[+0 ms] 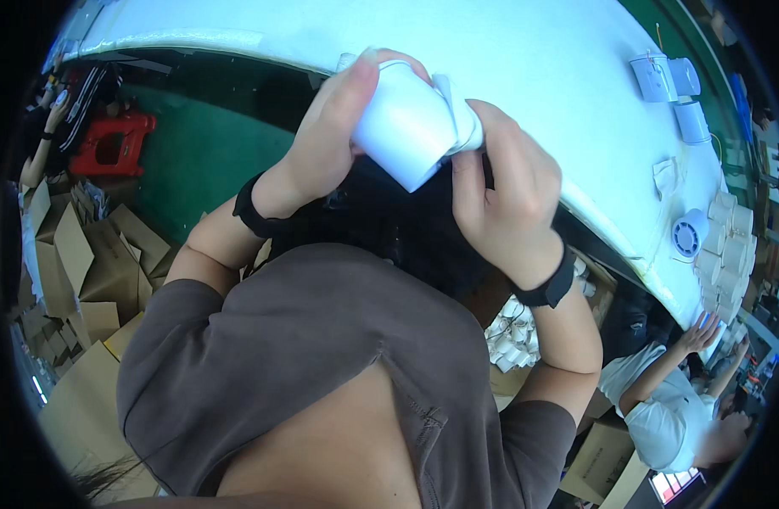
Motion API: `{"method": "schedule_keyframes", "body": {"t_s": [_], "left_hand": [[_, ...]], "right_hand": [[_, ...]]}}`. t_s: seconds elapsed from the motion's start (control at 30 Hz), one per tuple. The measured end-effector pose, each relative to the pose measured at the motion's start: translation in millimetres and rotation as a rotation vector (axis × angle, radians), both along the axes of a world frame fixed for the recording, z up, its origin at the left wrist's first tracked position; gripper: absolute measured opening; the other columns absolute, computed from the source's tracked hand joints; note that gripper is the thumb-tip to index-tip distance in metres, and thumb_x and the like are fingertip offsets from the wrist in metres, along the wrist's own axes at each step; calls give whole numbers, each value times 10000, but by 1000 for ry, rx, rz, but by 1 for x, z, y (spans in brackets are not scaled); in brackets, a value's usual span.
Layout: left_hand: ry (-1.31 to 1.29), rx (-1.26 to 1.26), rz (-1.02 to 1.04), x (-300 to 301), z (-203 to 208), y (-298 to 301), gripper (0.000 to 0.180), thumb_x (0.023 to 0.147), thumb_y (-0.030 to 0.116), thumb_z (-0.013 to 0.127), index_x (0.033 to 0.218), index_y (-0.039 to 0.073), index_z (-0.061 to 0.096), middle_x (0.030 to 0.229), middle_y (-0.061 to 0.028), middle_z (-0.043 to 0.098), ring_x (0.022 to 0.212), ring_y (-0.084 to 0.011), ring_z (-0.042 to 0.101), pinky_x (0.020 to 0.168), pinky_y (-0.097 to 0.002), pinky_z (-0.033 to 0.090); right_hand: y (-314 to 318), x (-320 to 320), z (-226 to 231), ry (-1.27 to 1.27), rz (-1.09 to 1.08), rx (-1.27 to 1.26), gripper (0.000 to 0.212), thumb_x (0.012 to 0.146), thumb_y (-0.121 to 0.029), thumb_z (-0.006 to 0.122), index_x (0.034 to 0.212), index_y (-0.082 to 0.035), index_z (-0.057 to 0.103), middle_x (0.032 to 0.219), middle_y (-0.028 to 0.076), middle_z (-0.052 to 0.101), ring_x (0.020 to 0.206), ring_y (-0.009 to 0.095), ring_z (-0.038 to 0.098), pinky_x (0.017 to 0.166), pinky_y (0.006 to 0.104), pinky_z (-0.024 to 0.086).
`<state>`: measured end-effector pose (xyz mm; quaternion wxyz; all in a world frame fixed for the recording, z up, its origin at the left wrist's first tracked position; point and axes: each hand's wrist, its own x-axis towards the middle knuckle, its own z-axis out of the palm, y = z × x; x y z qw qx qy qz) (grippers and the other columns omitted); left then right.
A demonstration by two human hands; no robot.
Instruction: Wipe and clean white plastic electronic components with a cloth at a production line station.
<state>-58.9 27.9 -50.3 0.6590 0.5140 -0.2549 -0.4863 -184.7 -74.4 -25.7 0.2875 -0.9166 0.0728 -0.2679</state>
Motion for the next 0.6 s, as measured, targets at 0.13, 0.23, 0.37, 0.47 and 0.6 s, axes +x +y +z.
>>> {"method": "schedule_keyframes", "body": {"t_s": [0.13,0.23,0.37,0.47,0.6], "left_hand": [[-973,-402,320,7,-7,4,644,775,574,289,990,-11,450,762,-86,512,602,-137,509,495,-234,400],[-1375,-611,409,16,-7,8,618,778,545,320,977,-26,446,770,-107,505,611,-172,512,520,-254,408],[-1435,-358,315,20,-4,17,624,764,520,376,996,-58,415,789,-133,498,642,-208,517,544,-259,413],[-1373,-443,310,8,-3,8,600,770,484,387,1014,-64,397,800,-137,494,649,-214,516,539,-257,412],[-1397,-620,317,6,9,-3,553,773,424,404,1033,-64,382,816,-137,492,645,-217,516,534,-256,410]], "right_hand": [[-1,-6,-7,320,190,1210,197,764,-32,444,935,48,497,753,135,567,637,186,575,554,255,450],[-2,-11,-1,275,178,1356,217,753,-30,459,953,46,496,774,159,565,688,203,578,589,265,450],[0,-8,20,-52,-17,267,255,757,-42,441,989,54,484,877,174,559,782,217,564,661,288,440],[7,0,23,-130,105,-567,269,764,-50,419,1003,56,478,925,169,549,815,225,548,703,294,425],[7,2,13,-73,53,-59,262,759,-49,384,973,60,489,897,154,555,791,254,548,679,302,431]]}}
